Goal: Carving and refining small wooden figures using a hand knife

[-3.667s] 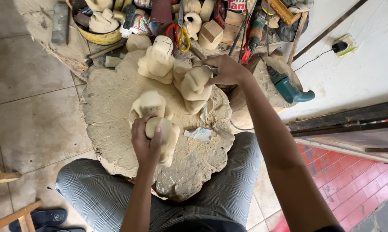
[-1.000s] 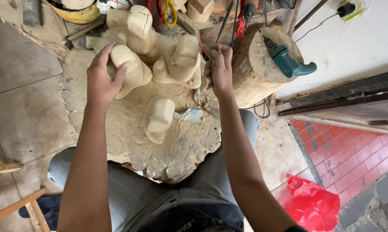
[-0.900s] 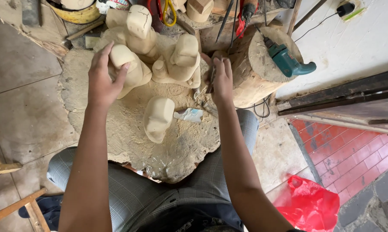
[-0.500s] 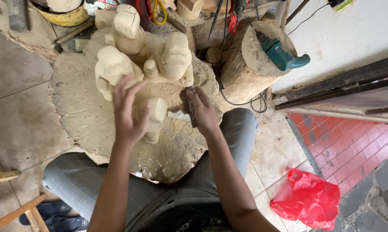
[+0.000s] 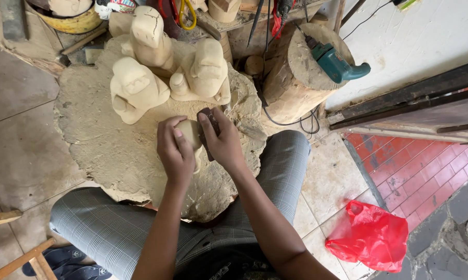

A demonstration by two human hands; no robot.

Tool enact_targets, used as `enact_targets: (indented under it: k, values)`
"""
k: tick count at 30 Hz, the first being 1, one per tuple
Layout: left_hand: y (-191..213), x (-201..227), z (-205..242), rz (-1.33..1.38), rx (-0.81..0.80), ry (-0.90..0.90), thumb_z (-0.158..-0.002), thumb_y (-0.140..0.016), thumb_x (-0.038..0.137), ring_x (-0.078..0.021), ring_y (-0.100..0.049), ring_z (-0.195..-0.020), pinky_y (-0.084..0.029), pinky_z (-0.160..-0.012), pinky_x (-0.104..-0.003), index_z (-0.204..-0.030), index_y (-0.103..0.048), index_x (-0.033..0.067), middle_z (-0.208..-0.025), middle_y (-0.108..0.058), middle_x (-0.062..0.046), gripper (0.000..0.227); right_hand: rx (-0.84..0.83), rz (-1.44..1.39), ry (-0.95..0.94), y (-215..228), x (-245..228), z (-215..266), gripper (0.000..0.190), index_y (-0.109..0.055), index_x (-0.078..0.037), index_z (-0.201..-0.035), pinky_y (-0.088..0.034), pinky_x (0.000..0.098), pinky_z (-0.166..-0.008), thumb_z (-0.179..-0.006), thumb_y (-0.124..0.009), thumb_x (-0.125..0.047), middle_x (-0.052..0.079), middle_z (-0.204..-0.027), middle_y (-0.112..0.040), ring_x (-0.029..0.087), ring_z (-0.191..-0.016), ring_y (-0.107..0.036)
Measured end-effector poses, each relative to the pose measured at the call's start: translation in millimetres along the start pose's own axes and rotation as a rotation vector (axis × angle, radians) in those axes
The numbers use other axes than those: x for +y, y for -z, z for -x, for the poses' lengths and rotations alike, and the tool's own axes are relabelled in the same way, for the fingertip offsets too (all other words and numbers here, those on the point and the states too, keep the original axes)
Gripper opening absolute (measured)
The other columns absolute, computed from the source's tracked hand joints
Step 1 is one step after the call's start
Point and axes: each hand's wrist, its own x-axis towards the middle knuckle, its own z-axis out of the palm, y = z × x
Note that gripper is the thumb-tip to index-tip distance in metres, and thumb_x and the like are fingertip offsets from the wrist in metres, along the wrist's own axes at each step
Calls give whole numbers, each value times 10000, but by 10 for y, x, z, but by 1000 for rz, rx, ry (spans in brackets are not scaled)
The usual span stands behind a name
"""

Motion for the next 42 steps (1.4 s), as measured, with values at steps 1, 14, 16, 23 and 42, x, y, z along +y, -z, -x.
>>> enact_targets:
  k: [1,14,16,23,42]
  values:
    - [-17,-32,17,-1,4,-1,-1122,-319,277,-285,-649,-988,-526,-853,-431,-1179,-623,57,-1065,-613,-86,379,-3,1,3,5,-105,44,300,-672,1,-988,-464,239,-345,-1040,-590,-283,161,-620,-625,171,-474,-587]
    - [-65,51,26,-72,105,-54,-1110,-312,314,-306,-630,-957,-493,-870,-441,-1139,-629,36,-1039,-595,-94,423,-28,240,25,-57,-185,59,331,-722,-48,-1049,-516,491,-616,-999,-600,-352,239,-692,-661,412,-729,-706]
    - [-74,17,70,-86,107,-63,-1105,-305,306,-292,-626,-953,-489,-867,-436,-1132,-636,41,-1038,-597,-86,425,-24,245,56,-26,-229,150,296,-737,-76,-997,-517,458,-594,-1011,-590,-332,205,-659,-658,367,-680,-704]
    - [-119,-71,101,-114,131,-70,-1099,-296,324,-261,-624,-952,-460,-860,-410,-1128,-653,65,-1027,-620,-51,442,-10,293,103,-47,-120,62,239,-730,-103,-955,-533,448,-584,-1010,-608,-301,147,-615,-666,356,-656,-698]
    - [-96,-4,61,-178,123,-104,-1098,-248,352,-271,-627,-896,-452,-804,-389,-1106,-676,67,-957,-631,-46,514,-34,278,156,64,-77,233,202,-752,-66,-966,-540,409,-519,-1002,-625,-219,154,-534,-649,322,-544,-702]
